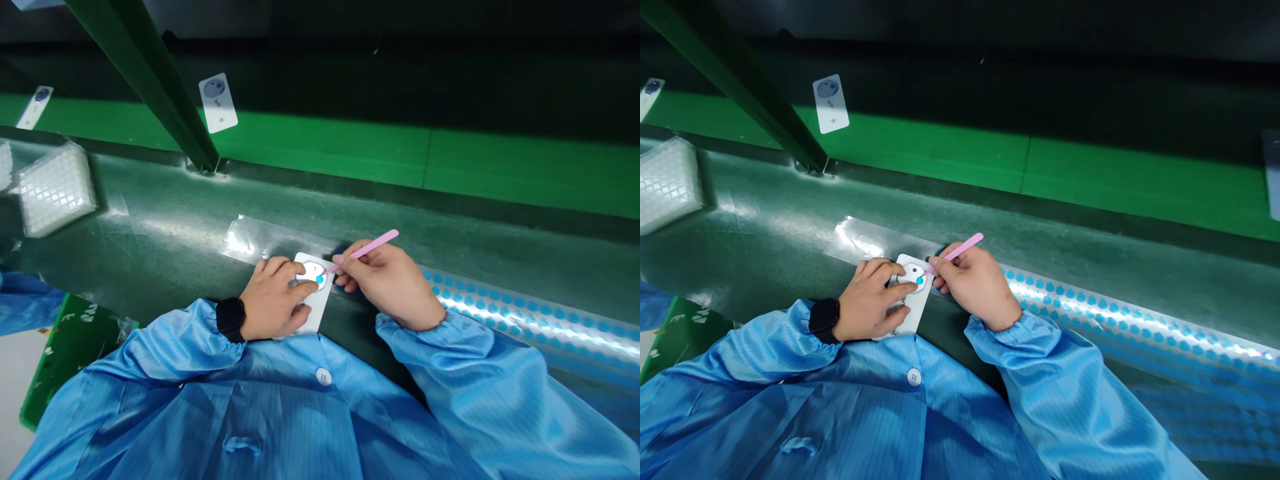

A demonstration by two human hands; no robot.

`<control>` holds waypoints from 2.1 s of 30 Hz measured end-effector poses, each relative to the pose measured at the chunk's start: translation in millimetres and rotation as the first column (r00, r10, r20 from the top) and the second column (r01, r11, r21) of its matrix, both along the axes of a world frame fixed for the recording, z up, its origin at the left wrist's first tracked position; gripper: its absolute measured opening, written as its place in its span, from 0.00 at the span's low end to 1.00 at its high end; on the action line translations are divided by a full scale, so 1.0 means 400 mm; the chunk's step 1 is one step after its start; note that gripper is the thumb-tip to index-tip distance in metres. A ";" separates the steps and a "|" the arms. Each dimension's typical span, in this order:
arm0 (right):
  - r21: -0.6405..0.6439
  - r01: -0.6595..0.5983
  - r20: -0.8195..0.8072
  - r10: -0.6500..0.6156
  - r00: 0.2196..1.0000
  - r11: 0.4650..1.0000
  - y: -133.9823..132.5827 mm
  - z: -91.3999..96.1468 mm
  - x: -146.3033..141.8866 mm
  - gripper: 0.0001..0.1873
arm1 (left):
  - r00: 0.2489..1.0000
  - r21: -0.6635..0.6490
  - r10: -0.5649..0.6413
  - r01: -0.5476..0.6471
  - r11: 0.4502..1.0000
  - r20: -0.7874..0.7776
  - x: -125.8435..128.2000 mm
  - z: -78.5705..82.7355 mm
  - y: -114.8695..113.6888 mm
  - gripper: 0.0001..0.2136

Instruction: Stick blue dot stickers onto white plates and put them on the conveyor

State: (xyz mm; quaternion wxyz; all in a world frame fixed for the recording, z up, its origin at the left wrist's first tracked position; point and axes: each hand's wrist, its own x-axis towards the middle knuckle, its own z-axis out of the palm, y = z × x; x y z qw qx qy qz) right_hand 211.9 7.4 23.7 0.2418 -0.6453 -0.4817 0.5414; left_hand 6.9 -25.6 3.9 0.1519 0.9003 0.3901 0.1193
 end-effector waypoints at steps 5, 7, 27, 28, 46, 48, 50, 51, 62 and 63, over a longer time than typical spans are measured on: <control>-0.005 0.013 0.000 -0.013 1.000 1.000 0.000 0.001 -0.002 0.10 | 1.000 -0.001 0.011 -0.011 1.000 -0.025 0.009 0.003 0.002 0.17; -0.018 0.020 -0.005 -0.020 1.000 1.000 0.001 0.003 -0.004 0.10 | 0.999 -0.004 0.013 -0.013 1.000 -0.040 0.012 0.005 0.002 0.18; -0.005 0.014 -0.040 -0.014 0.999 1.000 0.001 0.004 -0.005 0.08 | 0.997 0.025 0.027 -0.025 0.999 -0.070 0.019 0.006 0.002 0.19; 0.007 0.013 -0.036 -0.013 0.999 1.000 -0.001 0.001 -0.004 0.08 | 0.997 0.022 0.027 -0.026 0.999 -0.074 0.019 0.006 0.003 0.19; 0.042 0.171 -0.300 -0.150 0.942 0.984 -0.012 -0.020 0.013 0.24 | 0.996 0.101 0.021 -0.012 0.995 -0.090 0.020 0.001 0.003 0.20; 0.044 0.170 -0.306 -0.148 0.940 0.985 -0.012 -0.021 0.013 0.23 | 0.995 0.100 0.022 -0.012 0.995 -0.098 0.020 0.001 0.004 0.21; 0.044 0.168 -0.308 -0.147 0.940 0.985 -0.013 -0.021 0.014 0.23 | 0.995 0.097 0.022 -0.013 0.995 -0.099 0.019 0.003 0.005 0.21; 0.044 0.167 -0.307 -0.146 0.940 0.985 -0.013 -0.020 0.014 0.22 | 0.995 0.093 0.021 -0.012 0.996 -0.098 0.019 0.003 0.005 0.21; 0.037 0.143 -0.306 -0.125 0.944 0.989 -0.010 -0.012 0.015 0.23 | 0.990 0.088 0.018 -0.006 0.996 -0.141 0.021 0.010 0.007 0.22; 0.041 0.140 -0.303 -0.121 0.945 0.989 -0.010 -0.011 0.015 0.23 | 0.989 0.082 0.019 -0.007 0.997 -0.149 0.021 0.010 0.007 0.22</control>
